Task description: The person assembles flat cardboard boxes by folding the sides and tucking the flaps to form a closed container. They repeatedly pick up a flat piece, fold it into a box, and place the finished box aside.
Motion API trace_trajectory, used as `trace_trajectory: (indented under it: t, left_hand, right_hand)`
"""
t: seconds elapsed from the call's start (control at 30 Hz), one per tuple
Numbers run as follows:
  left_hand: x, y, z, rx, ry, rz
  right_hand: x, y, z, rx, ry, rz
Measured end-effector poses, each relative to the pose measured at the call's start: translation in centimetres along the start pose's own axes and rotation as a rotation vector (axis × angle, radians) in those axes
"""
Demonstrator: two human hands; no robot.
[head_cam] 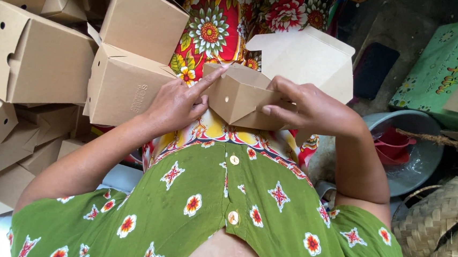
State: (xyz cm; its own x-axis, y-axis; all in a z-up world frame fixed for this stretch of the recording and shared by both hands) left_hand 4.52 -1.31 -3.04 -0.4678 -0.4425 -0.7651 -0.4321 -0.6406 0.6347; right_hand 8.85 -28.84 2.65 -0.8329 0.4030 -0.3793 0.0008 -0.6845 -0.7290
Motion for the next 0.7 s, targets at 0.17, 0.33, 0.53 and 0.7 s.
trace_trajectory:
  t: [0.17, 0.33, 0.53, 0.7]
  left_hand:
    - [-0.2, 0.3, 0.1, -0.007, -0.009, 0.001]
    - [0.0, 0.2, 0.2, -0.017, -0.013, 0.006]
    - [0.3, 0.2, 0.4, 0.005, 0.016, 0.005]
    - [0.6, -0.2, 0.6, -0.005, 0.032, -0.012]
  right_hand:
    - [-0.5, -0.8, 0.6, -0.012, 0.020, 0.067]
    - [-0.8, -1.4, 0.6, -0.036, 0.119, 0.125]
    - [-0.5, -2.7, 0.7, -0.077, 0.059, 0.168]
    - [-1.4, -3.2, 6.6, -0.318, 0.560, 0.011]
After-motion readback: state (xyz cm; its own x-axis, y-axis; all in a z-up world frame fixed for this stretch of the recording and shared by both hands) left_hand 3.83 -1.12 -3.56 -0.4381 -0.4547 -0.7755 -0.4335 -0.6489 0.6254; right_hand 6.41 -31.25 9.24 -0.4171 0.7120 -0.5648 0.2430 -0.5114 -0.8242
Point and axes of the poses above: each hand's wrist, its own z-axis away from the middle knuckle, its own x-axis out of the palm, y = z × x, the point moved 2 cm from there along -z, towards the middle knuckle, and after that the axes turned 10 degrees about x, right-handed, at the moved point
